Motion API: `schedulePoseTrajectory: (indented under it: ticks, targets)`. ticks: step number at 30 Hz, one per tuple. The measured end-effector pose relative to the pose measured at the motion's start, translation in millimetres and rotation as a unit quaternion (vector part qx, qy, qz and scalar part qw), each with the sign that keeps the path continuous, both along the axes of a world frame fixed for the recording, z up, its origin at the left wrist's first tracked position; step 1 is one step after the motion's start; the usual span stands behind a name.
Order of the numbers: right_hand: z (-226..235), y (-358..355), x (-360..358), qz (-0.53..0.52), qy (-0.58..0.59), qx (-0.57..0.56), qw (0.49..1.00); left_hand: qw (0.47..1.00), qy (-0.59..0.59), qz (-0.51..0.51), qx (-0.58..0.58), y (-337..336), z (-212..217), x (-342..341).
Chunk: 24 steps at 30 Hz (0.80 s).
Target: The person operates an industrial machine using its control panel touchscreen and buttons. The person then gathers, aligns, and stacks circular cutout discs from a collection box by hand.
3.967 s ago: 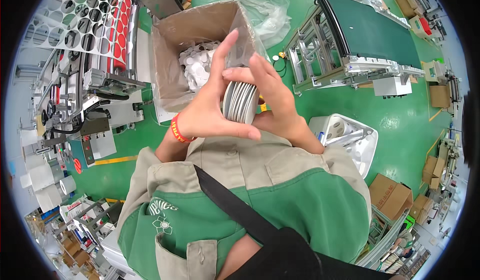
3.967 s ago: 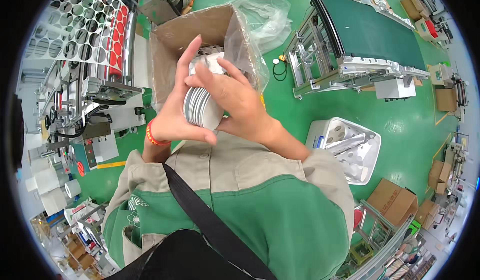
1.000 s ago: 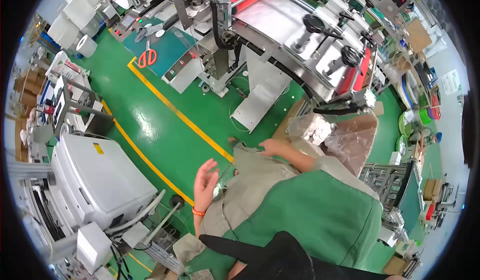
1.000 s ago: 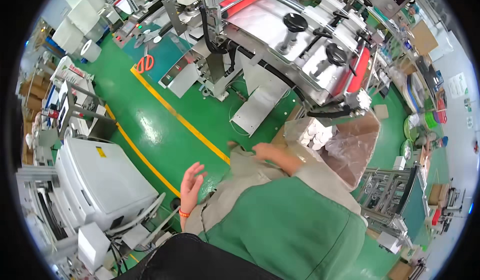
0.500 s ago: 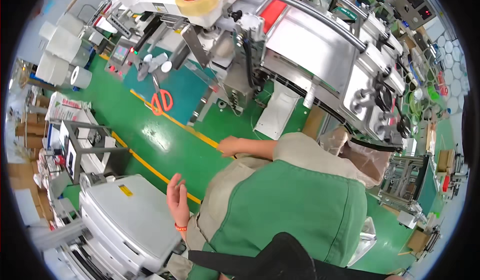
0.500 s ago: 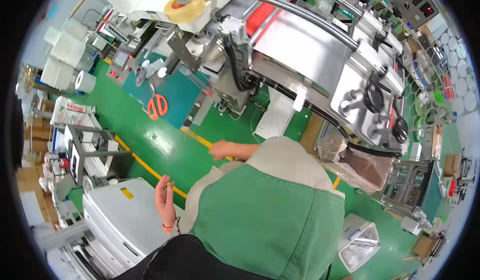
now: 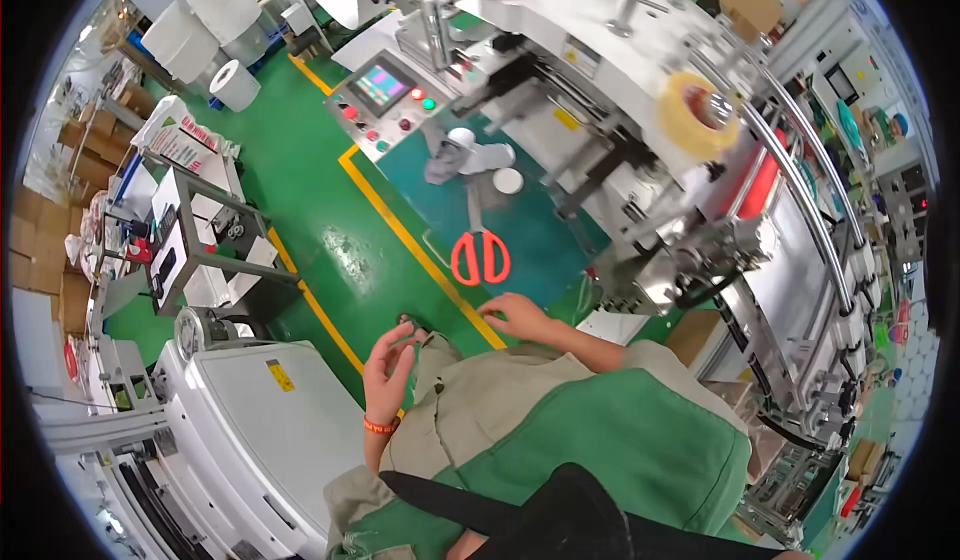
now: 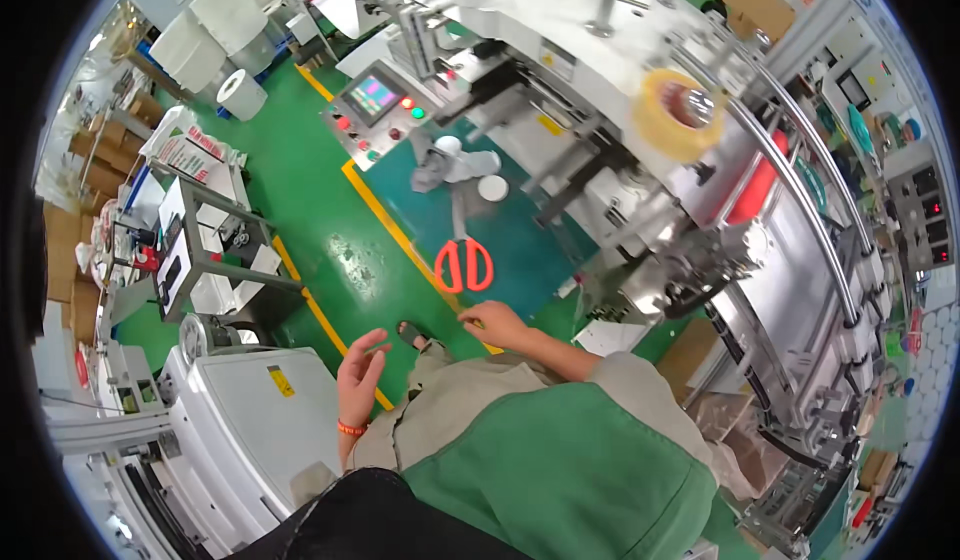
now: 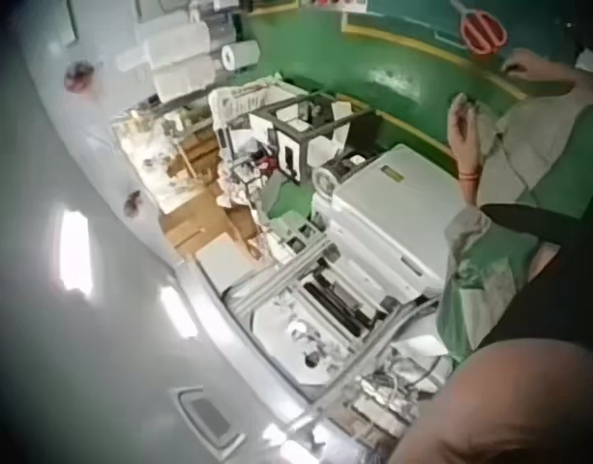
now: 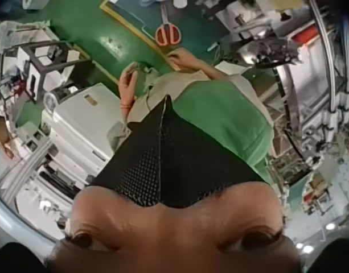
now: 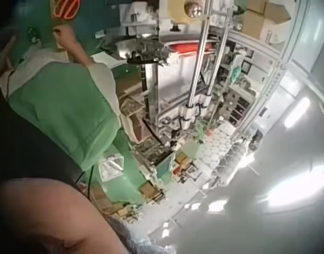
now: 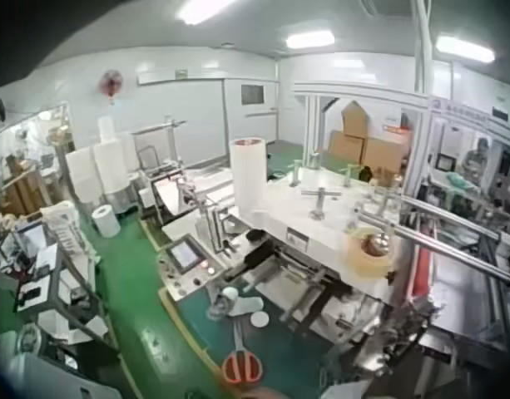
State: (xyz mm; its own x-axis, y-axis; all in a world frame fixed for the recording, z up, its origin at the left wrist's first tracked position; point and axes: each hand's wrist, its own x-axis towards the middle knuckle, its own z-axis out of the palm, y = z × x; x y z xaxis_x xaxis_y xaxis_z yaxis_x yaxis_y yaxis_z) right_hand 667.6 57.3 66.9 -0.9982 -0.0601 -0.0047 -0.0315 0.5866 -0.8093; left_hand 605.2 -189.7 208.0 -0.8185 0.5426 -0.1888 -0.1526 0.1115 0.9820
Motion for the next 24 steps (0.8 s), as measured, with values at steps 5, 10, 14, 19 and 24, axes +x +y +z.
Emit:
schedulePoseTrajectory:
  ticks: [5, 10, 14, 19, 24]
  targets:
    - [8.4, -25.5, -61.8, -0.076, -0.039, 0.016, 0.996, 0.999, 0.018, -0.031, -0.006, -34.8, -26.3, -120.2]
    - [36.8, -69.1, -137.3, -0.113, -0.028, 0.034, 0.993, 0.998, -0.017, -0.051, 0.013, -62.7, -26.9, -218.9]
    - [42.5, -83.0, -175.4, -0.092, -0.019, 0.081, 0.992, 0.995, -0.028, -0.098, -0.006, -60.5, -46.3, -288.4]
    - [29.4, -71.9, -219.8, -0.155, -0.069, 0.024, 0.985, 0.985, -0.028, -0.172, -0.004, -22.1, -42.0, -353.6]
    - [19.9, -48.9, -318.4, -0.157, -0.021, -0.013, 0.987, 0.981, 0.019, -0.189, -0.033, 5.1, -34.1, -433.3]
